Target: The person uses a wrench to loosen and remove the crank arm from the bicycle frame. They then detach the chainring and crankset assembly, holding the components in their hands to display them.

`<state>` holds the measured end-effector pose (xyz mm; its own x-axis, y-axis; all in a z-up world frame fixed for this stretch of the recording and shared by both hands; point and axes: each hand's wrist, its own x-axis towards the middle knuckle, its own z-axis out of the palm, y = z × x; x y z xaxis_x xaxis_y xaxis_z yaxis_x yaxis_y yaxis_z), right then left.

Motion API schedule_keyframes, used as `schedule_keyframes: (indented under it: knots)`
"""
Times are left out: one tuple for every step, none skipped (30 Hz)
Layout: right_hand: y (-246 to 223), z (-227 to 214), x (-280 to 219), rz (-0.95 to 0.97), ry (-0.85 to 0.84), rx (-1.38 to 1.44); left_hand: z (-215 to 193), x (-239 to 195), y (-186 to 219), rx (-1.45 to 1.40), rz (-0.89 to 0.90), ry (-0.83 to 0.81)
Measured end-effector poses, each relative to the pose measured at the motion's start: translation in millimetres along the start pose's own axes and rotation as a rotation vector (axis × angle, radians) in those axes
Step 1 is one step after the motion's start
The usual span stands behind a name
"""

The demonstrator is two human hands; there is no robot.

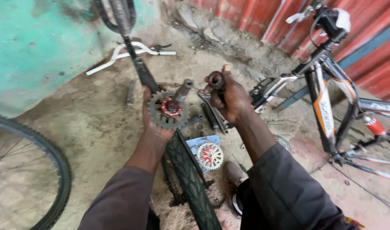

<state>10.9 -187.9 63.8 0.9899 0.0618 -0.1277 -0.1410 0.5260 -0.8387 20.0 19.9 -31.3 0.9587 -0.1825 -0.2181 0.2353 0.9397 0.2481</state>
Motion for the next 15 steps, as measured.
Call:
schedule_keyframes:
  knots:
    - [0.7,-1.0,0.9,-0.001,-0.003,-0.004,5.1,-2.2,-1.1,0.026,0.029,0.014]
    - [1.2,-1.3,2.9,0.0,-0.008,-0.012,9.8,-4.0,-1.5,0.047,0.061,0.028]
    - [-1.0,-2.3,2.4,-0.007,0.009,-0.019,15.6,-1.6,-2.5,0.042,0.042,0.023]
    - [-1.1,-2.1,1.2,-0.004,0.002,-0.016,19.4,-2.6,-2.2,0.095,0.037,0.069]
    - [-1.0,-1.3,0.0,-0.001,-0.004,-0.014,23.1,-3.9,-1.4,0.15,0.031,0.113]
    - [-1.9,0.0,-1.5,0.001,-0.003,-0.015,23.3,-6.0,-2.8,0.147,0.029,0.115]
    - [-3.0,1.8,-3.1,0.011,0.001,-0.035,23.6,-8.3,-3.8,0.183,0.047,0.107]
    - [-5.1,3.7,-3.9,0.019,0.001,-0.055,25.1,-9.8,-4.6,0.22,0.069,0.096]
    - [-5.6,1.3,-1.7,0.018,-0.001,-0.057,26.0,-8.3,-5.3,0.219,0.071,0.094]
    - [-4.3,-1.1,-0.4,0.021,-0.001,-0.057,25.3,-8.2,-5.7,0.203,0.065,0.125]
    - [-2.8,-3.4,1.1,0.024,-0.001,-0.057,24.4,-8.0,-5.9,0.188,0.059,0.156]
    - [-5.6,-4.5,0.8,0.027,-0.004,-0.055,16.9,-2.9,-5.1,0.189,0.063,0.159]
    - [-8.3,-5.5,0.5,0.017,0.005,-0.064,9.4,2.2,-4.2,0.167,0.082,0.18]
    - [-9.4,-6.0,-0.5,0.01,0.014,-0.071,0.6,5.8,-2.3,0.146,0.101,0.204]
    - [-9.8,-9.2,2.3,0.017,0.012,-0.067,-0.7,7.5,1.4,0.149,0.105,0.211]
